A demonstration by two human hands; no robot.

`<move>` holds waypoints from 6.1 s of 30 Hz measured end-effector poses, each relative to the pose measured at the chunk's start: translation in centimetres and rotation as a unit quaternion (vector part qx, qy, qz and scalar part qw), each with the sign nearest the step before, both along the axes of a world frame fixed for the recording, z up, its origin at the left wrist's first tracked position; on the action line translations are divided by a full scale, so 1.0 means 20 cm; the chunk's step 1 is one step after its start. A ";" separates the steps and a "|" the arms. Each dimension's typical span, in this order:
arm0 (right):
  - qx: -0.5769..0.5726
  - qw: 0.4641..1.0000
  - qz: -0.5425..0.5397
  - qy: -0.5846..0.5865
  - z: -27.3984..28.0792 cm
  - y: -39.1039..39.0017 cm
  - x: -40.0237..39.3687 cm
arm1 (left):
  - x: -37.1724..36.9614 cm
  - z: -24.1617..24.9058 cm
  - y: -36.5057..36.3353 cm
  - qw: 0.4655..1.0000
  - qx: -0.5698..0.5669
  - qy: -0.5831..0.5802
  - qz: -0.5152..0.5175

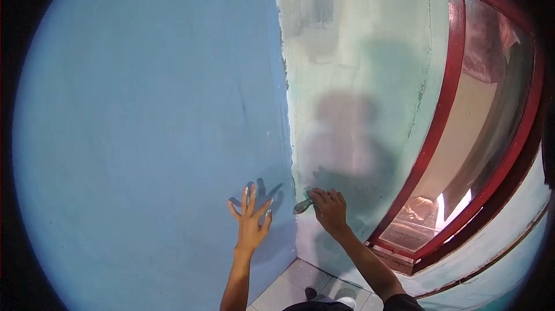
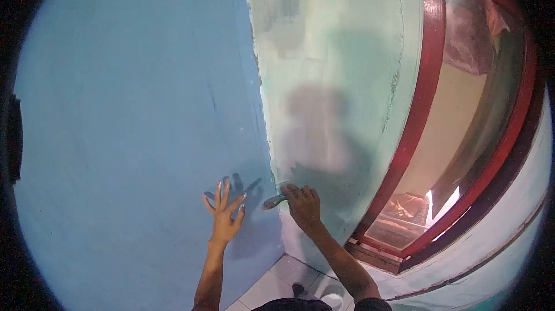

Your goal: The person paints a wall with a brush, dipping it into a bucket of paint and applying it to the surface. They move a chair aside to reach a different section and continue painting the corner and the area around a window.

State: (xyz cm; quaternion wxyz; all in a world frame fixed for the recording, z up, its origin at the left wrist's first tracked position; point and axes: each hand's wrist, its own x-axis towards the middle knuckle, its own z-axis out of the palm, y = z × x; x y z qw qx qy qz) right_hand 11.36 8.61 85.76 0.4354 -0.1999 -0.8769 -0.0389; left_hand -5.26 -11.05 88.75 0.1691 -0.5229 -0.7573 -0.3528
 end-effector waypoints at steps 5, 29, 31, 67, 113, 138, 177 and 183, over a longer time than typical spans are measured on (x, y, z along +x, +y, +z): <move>0.046 0.996 0.051 0.053 0.03 -0.08 -0.06 | -0.01 0.02 -0.01 1.000 -0.001 -0.006 -0.011; 0.202 0.799 0.192 0.533 1.23 0.37 -0.79 | -0.13 0.78 0.49 0.964 0.135 0.214 0.083; 0.201 0.796 0.186 0.540 1.27 0.41 -0.85 | -0.16 0.79 0.51 0.964 0.139 0.209 0.094; -0.005 0.942 0.174 0.288 0.83 0.29 -0.50 | -0.10 0.80 0.44 0.964 0.135 0.200 0.108; -0.288 0.957 -0.019 0.031 -0.44 -1.12 1.08 | 0.98 -0.65 -0.55 0.974 -0.089 -0.127 -0.163; -0.446 0.883 -0.142 -0.044 -1.04 -2.21 2.50 | 2.26 -1.55 -1.53 0.841 -0.281 -0.390 -0.249; -0.424 0.866 -0.251 -0.084 -2.01 -2.41 2.82 | 2.13 -2.44 -1.42 0.824 -0.342 -0.288 -0.347; -0.354 0.911 -0.196 -0.080 -3.26 -2.00 2.52 | 1.98 -3.75 -1.11 0.889 -0.300 -0.155 -0.310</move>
